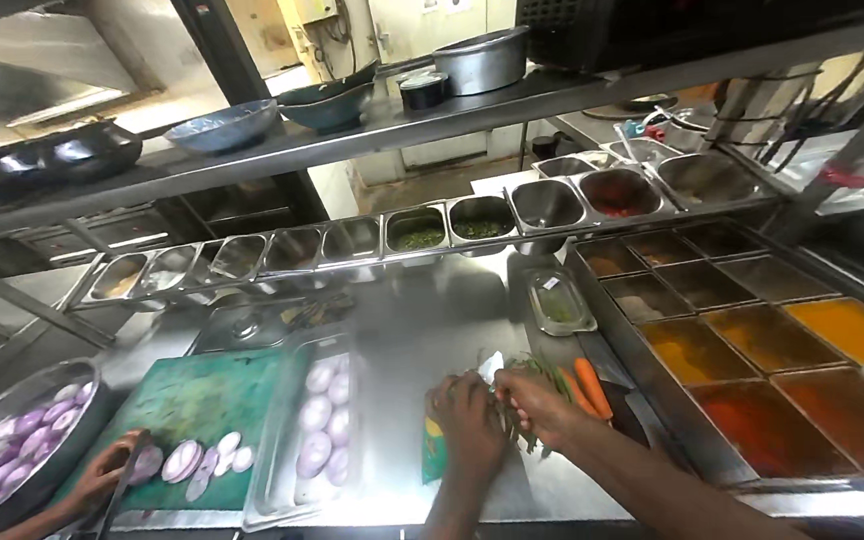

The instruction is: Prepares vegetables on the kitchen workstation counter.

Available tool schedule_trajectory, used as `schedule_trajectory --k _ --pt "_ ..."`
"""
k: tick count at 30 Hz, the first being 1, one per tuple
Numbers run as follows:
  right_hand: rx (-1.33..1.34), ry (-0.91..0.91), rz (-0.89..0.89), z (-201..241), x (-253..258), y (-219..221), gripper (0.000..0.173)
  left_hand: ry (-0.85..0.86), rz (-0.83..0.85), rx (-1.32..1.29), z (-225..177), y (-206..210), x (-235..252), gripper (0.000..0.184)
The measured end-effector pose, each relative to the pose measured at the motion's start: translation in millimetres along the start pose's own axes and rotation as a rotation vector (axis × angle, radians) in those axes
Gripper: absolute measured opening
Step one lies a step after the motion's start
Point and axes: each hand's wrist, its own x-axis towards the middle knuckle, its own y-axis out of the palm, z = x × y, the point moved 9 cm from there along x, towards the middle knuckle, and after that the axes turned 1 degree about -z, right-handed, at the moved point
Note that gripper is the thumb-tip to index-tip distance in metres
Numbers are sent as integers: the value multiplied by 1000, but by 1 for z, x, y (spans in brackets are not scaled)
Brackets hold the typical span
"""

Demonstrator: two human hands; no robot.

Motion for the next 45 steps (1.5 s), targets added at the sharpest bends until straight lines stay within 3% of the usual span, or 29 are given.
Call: schedule_trajectory --k 2,4,7,10,12,14,19,21,26,31,33,37,41,45 --pt "-201 -149 91 11 -4 7 18 -94 15 -35 9 -7 -1 28" --pt "-401 -324 134 17 -13 0 26 -189 39 -120 13 -20 -2 30" --pt "-664 -497 -28 4 -23 -49 40 -336 51 -305 31 -33 0 34" --pt "-758 -553 -196 -19 -27 -93 37 -571 -42 -665 63 -45 1 30" --pt "-810 -703 -267 -9 -24 -97 29 -682 -102 -808 83 -56 1 28" --pt "-880 -888 -255 24 -21 -79 18 -692 -85 -791 96 -65 -2 30" --pt "-1406 -989 -81 130 11 18 50 -618 -47 -630 94 -64 -16 31" --pt "-1572 -1123 -93 161 34 63 60 -634 -87 -592 89 -62 -21 33" --pt "-1741 -1399 -170 193 125 164 77 -669 -170 -590 80 -66 -32 37" --pt "-1749 -1271 -260 213 189 245 88 -633 -126 -569 85 -74 -31 39" --pt "-1775 -1224 -238 217 200 269 83 -626 -120 -571 92 -73 -30 40" --pt "-1783 -1229 -279 227 221 286 57 -625 -110 -630 103 -65 -28 40" --pt "-1757 -1283 -472 222 240 254 71 -617 -104 -665 104 -64 -24 39" --pt "-1731 -1414 -553 219 240 215 64 -580 -83 -680 106 -63 -20 38"
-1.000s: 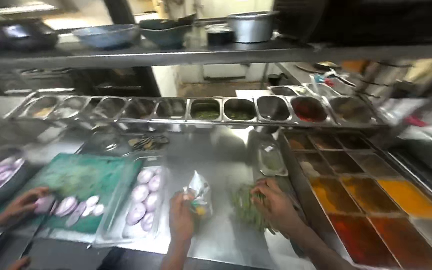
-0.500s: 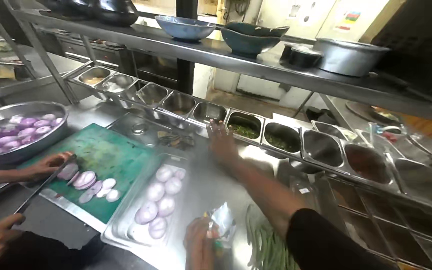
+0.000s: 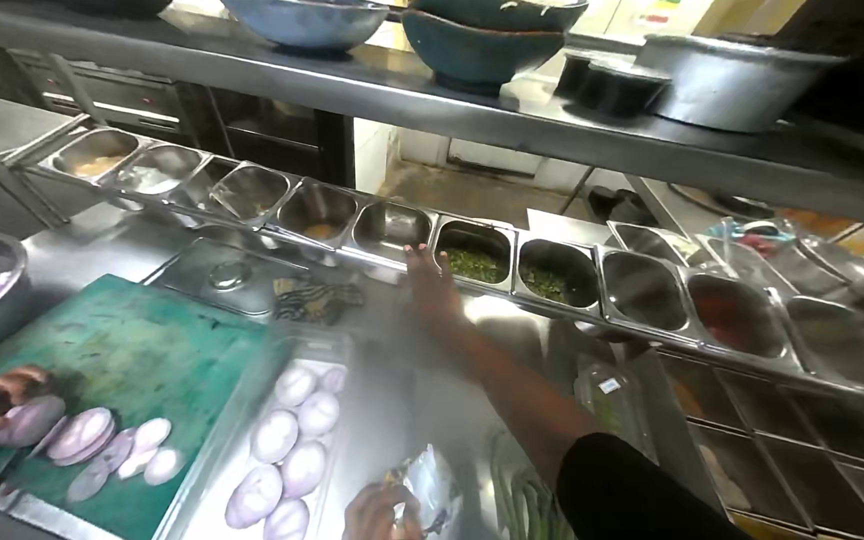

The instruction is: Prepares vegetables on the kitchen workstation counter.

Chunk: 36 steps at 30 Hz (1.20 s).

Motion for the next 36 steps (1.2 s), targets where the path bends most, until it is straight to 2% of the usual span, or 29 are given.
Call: schedule_trajectory --k 5,8,11,14,16,18,21,23,25,28,30,33,36 --pt "-119 -57 76 -14 -12 1 65 15 2 27 3 -1 3 40" --pt "-240 -168 135 -16 -20 -3 62 20 1 54 2 0 4 40" --pt "-126 -301 181 -18 -24 -17 60 19 11 63 0 1 3 39" --pt "-3 -392 274 -22 -3 -51 49 17 10 64 -1 1 2 40" --pt "56 -359 379 -34 24 -76 44 14 -1 51 0 0 2 40" --pt "197 -236 452 -52 53 -83 56 6 -10 42 2 0 1 40" --pt "466 -32 504 -65 77 -60 87 14 -14 23 6 2 3 40" --pt "453 -1 495 -58 73 -33 103 17 2 23 7 5 4 40" --pt "365 6 522 -48 59 -10 109 9 18 29 8 7 6 40" --pt "289 17 511 -44 33 -1 107 3 15 13 10 8 7 40" --pt "273 -1 460 -48 18 -11 101 1 13 8 12 9 7 40" --pt "375 12 422 -63 2 -41 78 -14 28 21 10 11 8 40" --pt "594 106 273 -91 -16 -68 57 -5 36 9 11 14 11 39"
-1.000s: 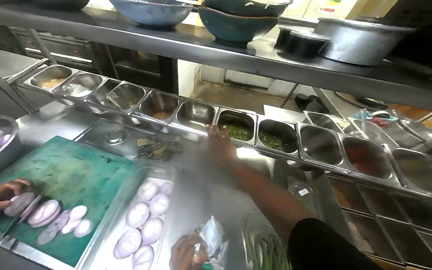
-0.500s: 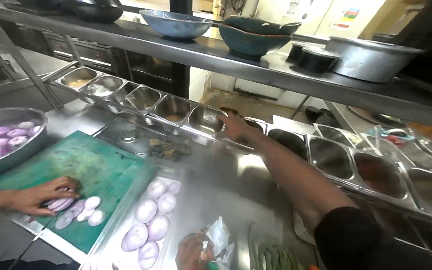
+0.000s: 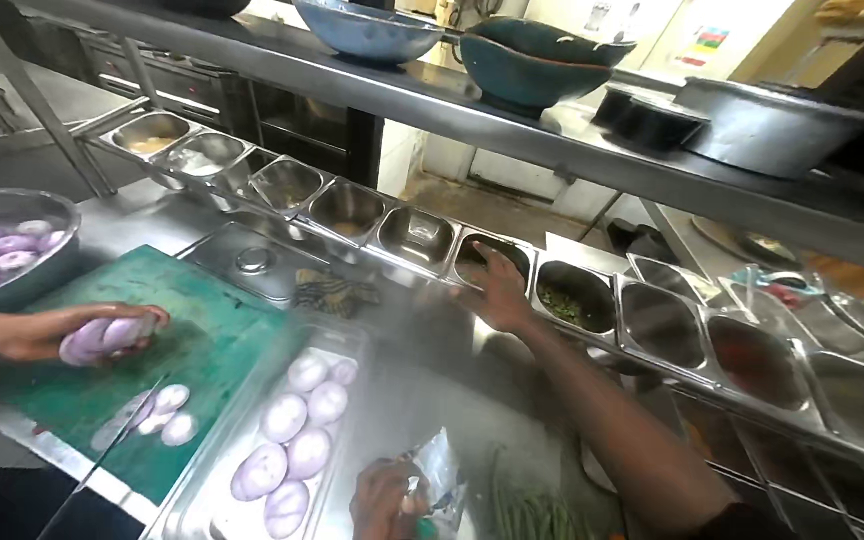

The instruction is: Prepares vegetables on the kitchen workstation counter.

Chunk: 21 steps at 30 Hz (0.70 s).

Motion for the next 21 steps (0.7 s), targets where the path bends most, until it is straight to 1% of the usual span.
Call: schedule_trajectory --k 3,4,5,6,8,10,12,14,15,16,18,21 --pt "231 -6 -138 -10 -46 -24 32 -7 7 -7 -2 3 2 38" --pt "269 2 -176 -12 -68 -32 27 -19 2 -19 -3 1 3 38" --pt "262 24 -214 -17 -91 -40 26 -36 -2 -48 -4 -1 3 37" --pt "231 81 -267 -27 -119 -49 28 -55 -6 -96 -4 -2 2 35" --pt "166 247 -390 -54 -181 -76 36 -99 16 -224 -5 1 1 30" --pt "138 402 -479 -76 -252 -108 35 -126 67 -326 -8 6 1 26" --pt "180 459 -580 -85 -319 -134 31 -142 122 -375 -12 10 3 27" --pt "238 464 -642 -76 -375 -144 24 -164 128 -388 -18 14 3 30" --pt "256 464 -606 -65 -396 -140 14 -170 123 -384 -22 15 4 30" --pt "288 469 -518 -54 -414 -127 11 -174 116 -377 -24 16 4 31" --pt "290 561 -311 -36 -445 -86 33 -188 114 -374 -25 18 4 30" --pt "80 883 50 -33 -489 -13 56 -191 130 -353 -27 18 1 29"
